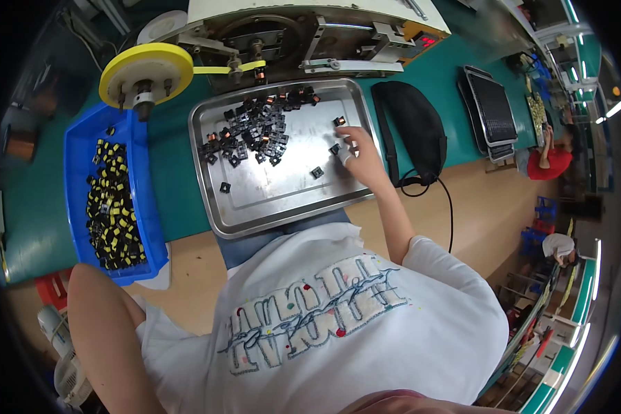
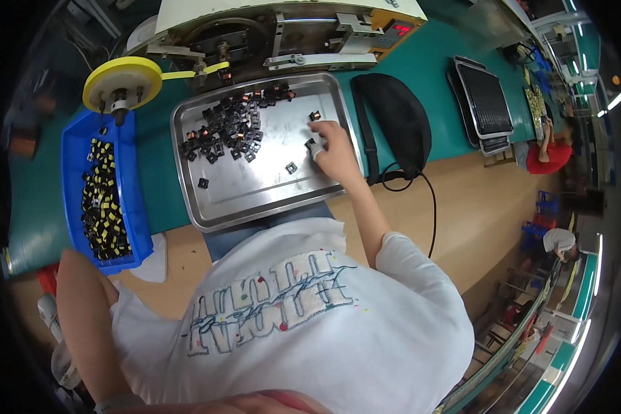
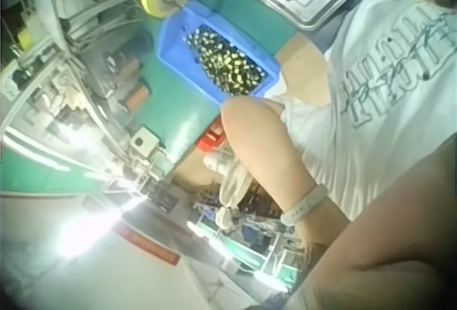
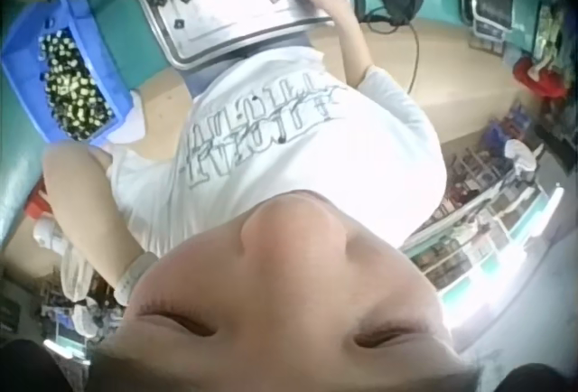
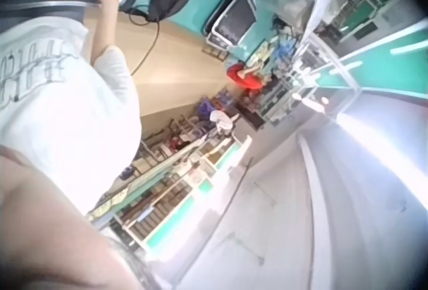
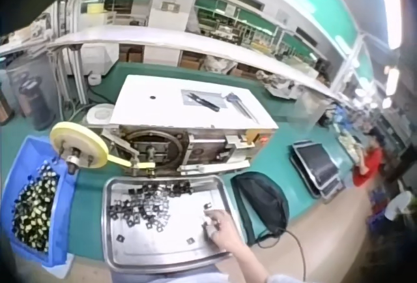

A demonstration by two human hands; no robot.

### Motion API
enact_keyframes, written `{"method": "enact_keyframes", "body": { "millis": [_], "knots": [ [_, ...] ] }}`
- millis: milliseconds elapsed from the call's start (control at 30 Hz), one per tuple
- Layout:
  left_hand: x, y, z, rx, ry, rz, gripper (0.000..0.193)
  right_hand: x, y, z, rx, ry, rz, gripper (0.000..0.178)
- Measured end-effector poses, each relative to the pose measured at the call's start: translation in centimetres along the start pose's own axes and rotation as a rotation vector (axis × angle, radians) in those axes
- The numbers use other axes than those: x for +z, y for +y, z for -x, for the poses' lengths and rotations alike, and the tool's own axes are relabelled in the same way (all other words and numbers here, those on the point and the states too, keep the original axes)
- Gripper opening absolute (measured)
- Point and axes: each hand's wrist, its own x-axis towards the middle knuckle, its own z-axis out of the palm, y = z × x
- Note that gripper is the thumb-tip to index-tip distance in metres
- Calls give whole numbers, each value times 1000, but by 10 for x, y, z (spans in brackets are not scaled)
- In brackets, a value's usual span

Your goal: The person is assembling small electronic components using a specialized assembly machine at a workbench.

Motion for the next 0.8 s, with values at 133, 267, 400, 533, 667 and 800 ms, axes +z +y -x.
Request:
{"method": "enact_keyframes", "body": {
  "millis": [133, 267, 400, 533, 667, 800],
  "knots": [
    [5, 5, 9, -55, -7, -2, 47, 1, -21, 11, -163, -222, 211, 53],
    [6, 7, 16, -102, -27, -15, 47, -3, -34, 15, -51, -424, 140, 45],
    [8, 9, 24, -150, -33, -24, 46, 12, -40, 24, -163, -372, 248, 26],
    [14, 13, 31, -193, -30, -27, 46, 26, -36, 34, -219, -315, 289, 20],
    [20, 17, 38, -248, -45, -15, 46, 30, -38, 35, -221, -271, 306, 23],
    [29, 18, 47, -294, -49, -4, 45, 27, -36, 37, -221, -258, 342, 24]
  ]
}}
